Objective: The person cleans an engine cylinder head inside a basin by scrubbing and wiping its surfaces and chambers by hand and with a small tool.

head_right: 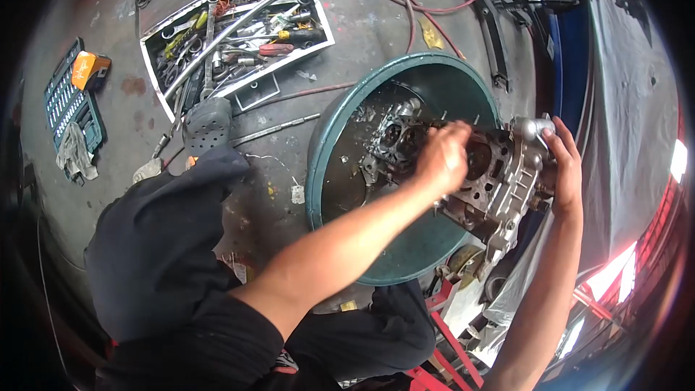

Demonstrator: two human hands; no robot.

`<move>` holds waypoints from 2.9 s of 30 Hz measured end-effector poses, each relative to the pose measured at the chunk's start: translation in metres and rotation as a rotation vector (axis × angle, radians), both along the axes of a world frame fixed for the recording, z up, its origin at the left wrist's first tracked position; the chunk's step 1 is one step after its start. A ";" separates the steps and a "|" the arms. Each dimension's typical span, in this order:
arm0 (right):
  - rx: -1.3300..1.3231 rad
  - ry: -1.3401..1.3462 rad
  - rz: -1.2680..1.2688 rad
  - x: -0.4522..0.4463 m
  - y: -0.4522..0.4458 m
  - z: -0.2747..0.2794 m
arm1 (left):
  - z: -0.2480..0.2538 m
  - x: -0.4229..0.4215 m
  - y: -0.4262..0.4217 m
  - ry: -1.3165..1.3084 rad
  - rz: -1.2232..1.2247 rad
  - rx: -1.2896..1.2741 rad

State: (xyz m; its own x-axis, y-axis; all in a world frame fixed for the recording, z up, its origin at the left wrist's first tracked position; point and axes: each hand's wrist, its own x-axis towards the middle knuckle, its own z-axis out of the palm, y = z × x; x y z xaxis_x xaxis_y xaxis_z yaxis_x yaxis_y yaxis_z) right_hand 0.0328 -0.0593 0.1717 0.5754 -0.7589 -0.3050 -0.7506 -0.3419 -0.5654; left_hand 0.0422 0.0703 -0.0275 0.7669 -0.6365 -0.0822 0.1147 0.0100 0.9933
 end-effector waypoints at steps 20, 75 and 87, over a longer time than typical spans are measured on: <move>-0.070 -0.048 -0.028 0.000 0.008 -0.001 | -0.037 0.006 -0.014 0.150 0.099 0.112; -0.030 -0.007 -0.050 0.004 0.014 0.004 | 0.024 -0.001 0.018 0.003 0.037 0.115; -0.023 0.024 -0.033 0.003 0.013 0.006 | 0.038 -0.003 0.004 -0.022 0.025 0.046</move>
State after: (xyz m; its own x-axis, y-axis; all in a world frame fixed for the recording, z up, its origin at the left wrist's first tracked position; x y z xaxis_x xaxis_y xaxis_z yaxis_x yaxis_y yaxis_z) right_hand 0.0356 -0.0466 0.1778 0.5424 -0.7846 -0.3004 -0.7750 -0.3294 -0.5393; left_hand 0.0390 0.0738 0.0101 0.7845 -0.6129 -0.0945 0.0936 -0.0336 0.9950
